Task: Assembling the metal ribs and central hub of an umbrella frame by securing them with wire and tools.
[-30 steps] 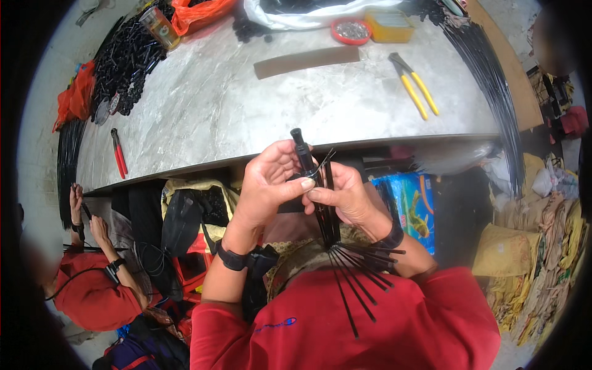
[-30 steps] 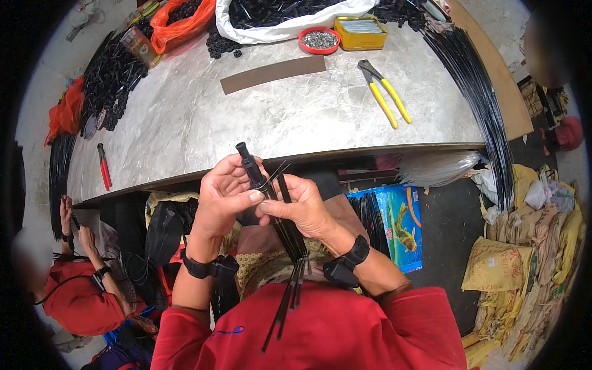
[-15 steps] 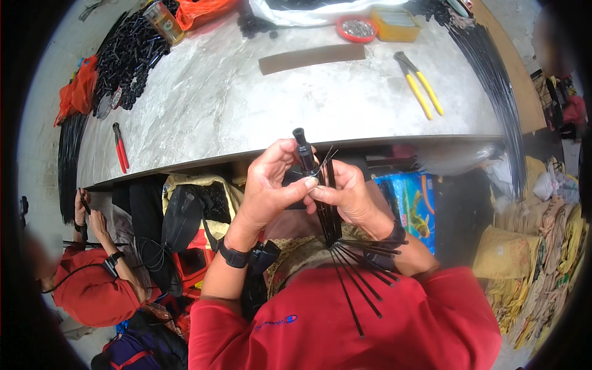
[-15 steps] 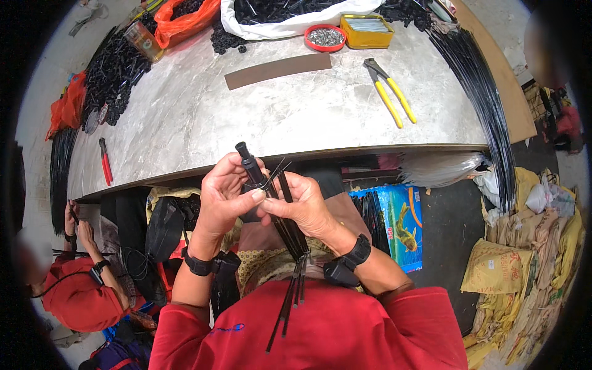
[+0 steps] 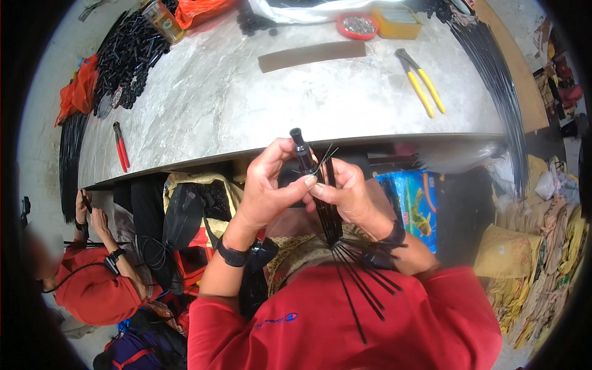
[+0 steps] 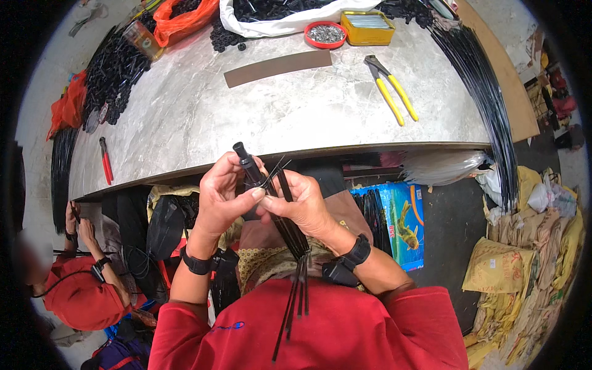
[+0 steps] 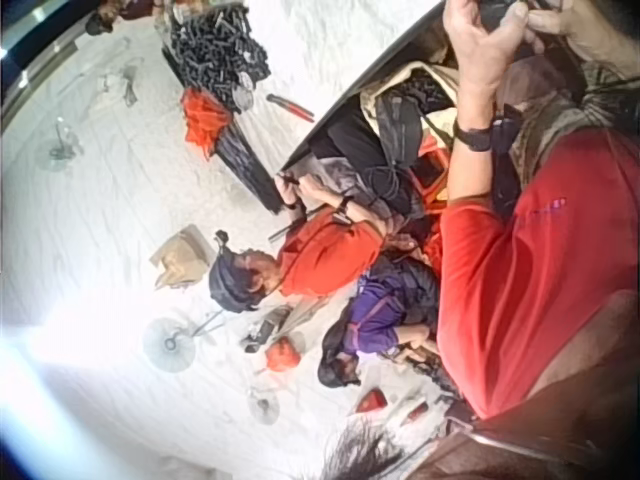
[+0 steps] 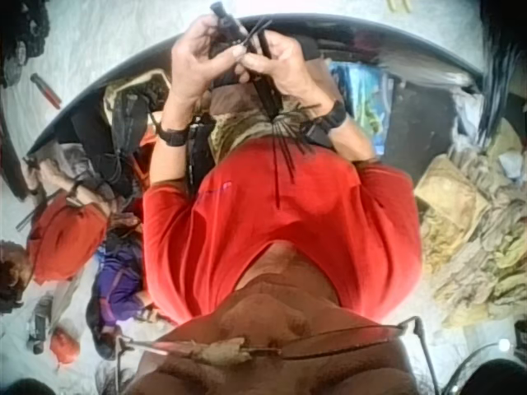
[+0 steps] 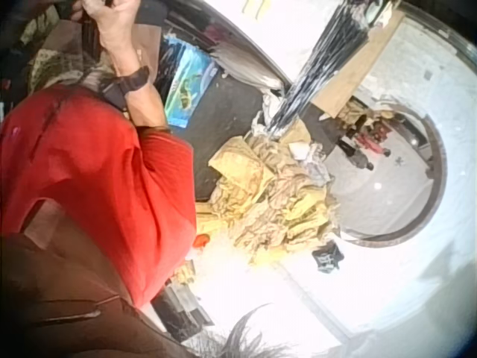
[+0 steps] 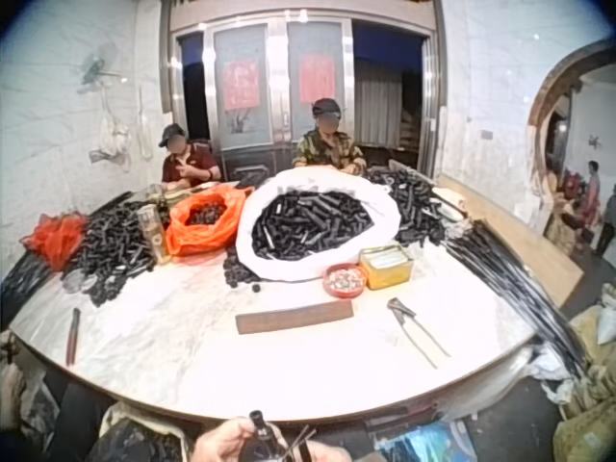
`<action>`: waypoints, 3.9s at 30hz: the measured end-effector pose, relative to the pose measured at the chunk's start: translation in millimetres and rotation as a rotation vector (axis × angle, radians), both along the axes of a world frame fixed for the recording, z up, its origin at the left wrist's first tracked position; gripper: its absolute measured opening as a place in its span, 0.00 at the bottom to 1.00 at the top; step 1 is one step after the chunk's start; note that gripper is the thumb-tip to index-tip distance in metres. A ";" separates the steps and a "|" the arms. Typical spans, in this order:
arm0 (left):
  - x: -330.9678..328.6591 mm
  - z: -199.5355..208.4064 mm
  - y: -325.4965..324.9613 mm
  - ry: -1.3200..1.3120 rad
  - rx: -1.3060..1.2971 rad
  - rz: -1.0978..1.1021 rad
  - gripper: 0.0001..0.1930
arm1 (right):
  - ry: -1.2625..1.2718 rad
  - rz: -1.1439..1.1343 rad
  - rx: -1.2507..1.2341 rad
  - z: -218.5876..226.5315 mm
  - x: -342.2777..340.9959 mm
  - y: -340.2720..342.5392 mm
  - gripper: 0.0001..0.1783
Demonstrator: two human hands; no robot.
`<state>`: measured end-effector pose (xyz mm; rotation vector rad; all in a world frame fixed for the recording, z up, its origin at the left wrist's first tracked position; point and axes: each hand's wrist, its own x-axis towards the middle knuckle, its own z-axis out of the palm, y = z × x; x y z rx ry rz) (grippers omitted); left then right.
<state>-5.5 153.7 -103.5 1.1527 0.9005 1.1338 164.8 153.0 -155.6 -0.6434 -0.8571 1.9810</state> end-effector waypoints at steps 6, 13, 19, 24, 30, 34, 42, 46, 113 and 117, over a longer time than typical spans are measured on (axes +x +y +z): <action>-11.8 -11.0 2.5 -0.258 -0.149 -0.111 0.21 | -0.052 0.045 -0.016 7.3 -0.2 -6.1 0.11; -8.7 -7.4 -5.0 -0.114 -0.034 -0.026 0.20 | -0.023 0.009 -0.036 0.1 -0.1 -2.0 0.12; -6.6 -17.5 -10.1 -0.128 -0.044 0.064 0.23 | 0.009 0.032 -0.050 -1.2 -1.4 0.6 0.12; 1.1 -6.6 -12.3 -0.222 -0.026 0.072 0.18 | 0.067 0.058 -0.028 -3.0 1.6 0.2 0.12; -4.7 -9.0 -15.2 -0.350 -0.118 0.012 0.17 | 0.055 0.105 -0.064 -0.2 -0.6 -1.6 0.12; -4.2 -6.8 -15.5 -0.293 -0.094 0.054 0.18 | 0.063 0.121 -0.040 -1.6 -0.9 -1.0 0.12; -14.3 -16.3 -9.1 -0.244 -0.083 0.058 0.19 | 0.100 0.151 -0.084 5.6 1.5 -0.7 0.18; -19.6 -27.0 -4.6 -0.252 0.006 -0.015 0.19 | 0.080 0.167 -0.047 4.5 2.0 -0.9 0.20; 26.6 19.6 -92.7 -0.057 0.045 0.602 0.10 | -0.100 -0.362 0.431 12.6 -33.3 -52.9 0.10; 23.0 22.0 -92.9 -0.007 0.008 0.605 0.10 | -0.259 -0.360 0.613 11.7 -27.9 -54.4 0.09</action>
